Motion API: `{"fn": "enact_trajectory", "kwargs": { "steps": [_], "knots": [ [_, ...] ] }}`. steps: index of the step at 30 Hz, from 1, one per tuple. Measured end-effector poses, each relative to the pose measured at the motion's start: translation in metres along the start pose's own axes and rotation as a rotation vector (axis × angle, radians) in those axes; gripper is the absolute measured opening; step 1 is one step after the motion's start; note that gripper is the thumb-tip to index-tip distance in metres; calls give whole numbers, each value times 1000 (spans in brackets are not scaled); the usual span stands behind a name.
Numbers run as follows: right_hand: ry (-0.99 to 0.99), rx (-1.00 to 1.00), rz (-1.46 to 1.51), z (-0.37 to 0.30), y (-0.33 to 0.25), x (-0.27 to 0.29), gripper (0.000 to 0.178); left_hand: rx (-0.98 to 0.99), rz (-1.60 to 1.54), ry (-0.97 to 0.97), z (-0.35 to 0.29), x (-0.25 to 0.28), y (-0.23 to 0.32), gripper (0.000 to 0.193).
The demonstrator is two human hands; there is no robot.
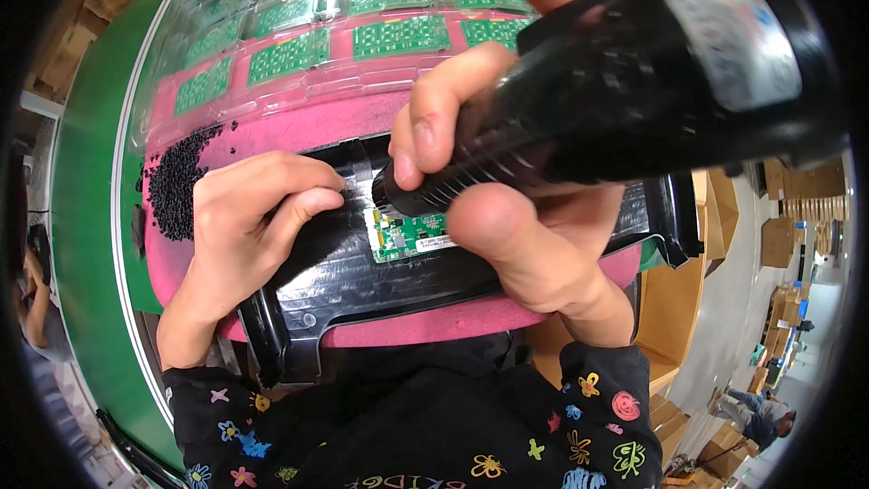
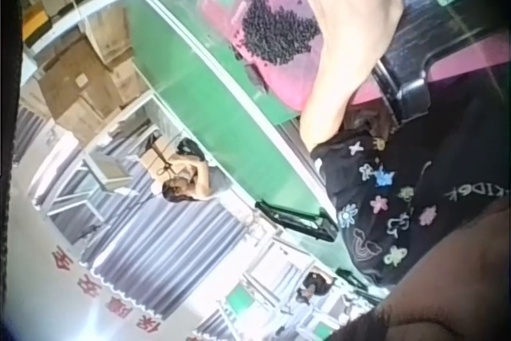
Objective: Assembling circuit boards into plastic housings using an electric screwdriver.
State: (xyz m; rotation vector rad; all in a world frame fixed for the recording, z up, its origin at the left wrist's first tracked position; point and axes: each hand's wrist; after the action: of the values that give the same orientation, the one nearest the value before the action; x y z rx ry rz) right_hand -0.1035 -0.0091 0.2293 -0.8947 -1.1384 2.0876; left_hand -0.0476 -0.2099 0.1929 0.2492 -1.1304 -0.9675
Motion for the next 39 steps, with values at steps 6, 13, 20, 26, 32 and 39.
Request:
{"fn": "enact_trajectory", "kwargs": {
  "steps": [6,13,20,26,32,39],
  "knots": [
    [-92,-50,-57,0,9,3,102,59,108,-75,-1,7,4,22],
    [-143,-63,-118,-1,14,-3,92,171,22,-95,-2,6,7,11],
    [-337,10,-177,8,21,-4,84,54,68,-156,-6,5,-1,12],
    [-340,-185,-169,8,16,-4,85,81,85,-228,-6,7,3,12],
    [-301,-102,-111,4,25,3,51,97,137,-290,0,9,8,12],
    [-304,-98,-98,1,19,11,85,258,167,-265,-14,-6,10,18]
  ]
}}
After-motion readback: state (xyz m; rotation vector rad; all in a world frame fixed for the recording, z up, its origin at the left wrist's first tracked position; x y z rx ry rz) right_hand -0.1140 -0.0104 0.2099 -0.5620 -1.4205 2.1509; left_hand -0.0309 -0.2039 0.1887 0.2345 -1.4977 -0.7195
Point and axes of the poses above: each hand's wrist, its own z-axis towards the middle knuckle, its own x-axis out of the back of the hand, y = z × x, and after that the axes turned 6 degrees about -y, right-handed
